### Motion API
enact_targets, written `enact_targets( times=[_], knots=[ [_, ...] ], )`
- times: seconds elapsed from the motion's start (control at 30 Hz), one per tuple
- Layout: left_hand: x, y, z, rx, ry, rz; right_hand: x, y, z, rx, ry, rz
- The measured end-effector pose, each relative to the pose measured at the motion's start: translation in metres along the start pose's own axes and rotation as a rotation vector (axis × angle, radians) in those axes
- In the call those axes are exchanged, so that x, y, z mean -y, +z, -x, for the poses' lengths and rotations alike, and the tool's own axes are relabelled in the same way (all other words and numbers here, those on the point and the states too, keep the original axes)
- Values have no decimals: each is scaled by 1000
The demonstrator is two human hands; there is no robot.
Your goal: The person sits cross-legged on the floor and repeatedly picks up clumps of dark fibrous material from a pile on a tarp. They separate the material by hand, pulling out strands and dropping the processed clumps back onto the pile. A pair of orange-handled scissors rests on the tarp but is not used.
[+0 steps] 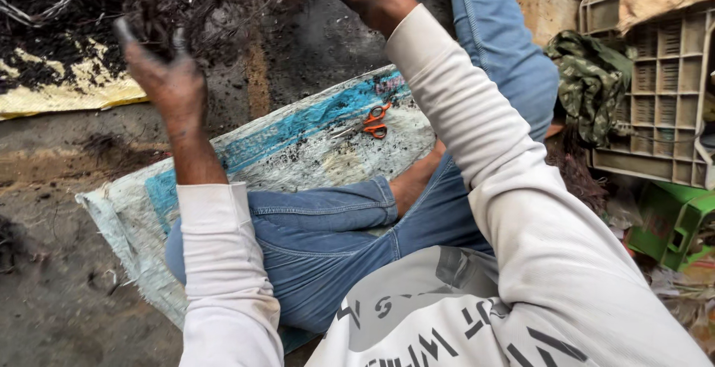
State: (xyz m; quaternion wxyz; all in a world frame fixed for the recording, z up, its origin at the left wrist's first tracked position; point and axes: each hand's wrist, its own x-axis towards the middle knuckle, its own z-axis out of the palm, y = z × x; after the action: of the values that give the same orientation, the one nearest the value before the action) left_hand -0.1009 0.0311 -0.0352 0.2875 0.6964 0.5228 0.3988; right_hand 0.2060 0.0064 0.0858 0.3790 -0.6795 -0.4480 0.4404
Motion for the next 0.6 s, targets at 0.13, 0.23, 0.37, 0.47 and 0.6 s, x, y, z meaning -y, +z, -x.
enact_targets(
  times=[0.13,0.23,0.37,0.47,0.6],
  knots=[
    [9,-12,-6,-117,-45,145,19,10,8,165,151,-188],
    [9,-12,-8,-152,-92,58,14,24,32,243,232,-330],
    [-10,-11,-8,70,-409,221,-13,34,49,196,177,-355],
    [-26,2,-11,273,-482,163,-27,39,53,144,77,-260],
    [-27,30,3,302,-372,14,-25,52,64,191,-1,-168]
  ],
)
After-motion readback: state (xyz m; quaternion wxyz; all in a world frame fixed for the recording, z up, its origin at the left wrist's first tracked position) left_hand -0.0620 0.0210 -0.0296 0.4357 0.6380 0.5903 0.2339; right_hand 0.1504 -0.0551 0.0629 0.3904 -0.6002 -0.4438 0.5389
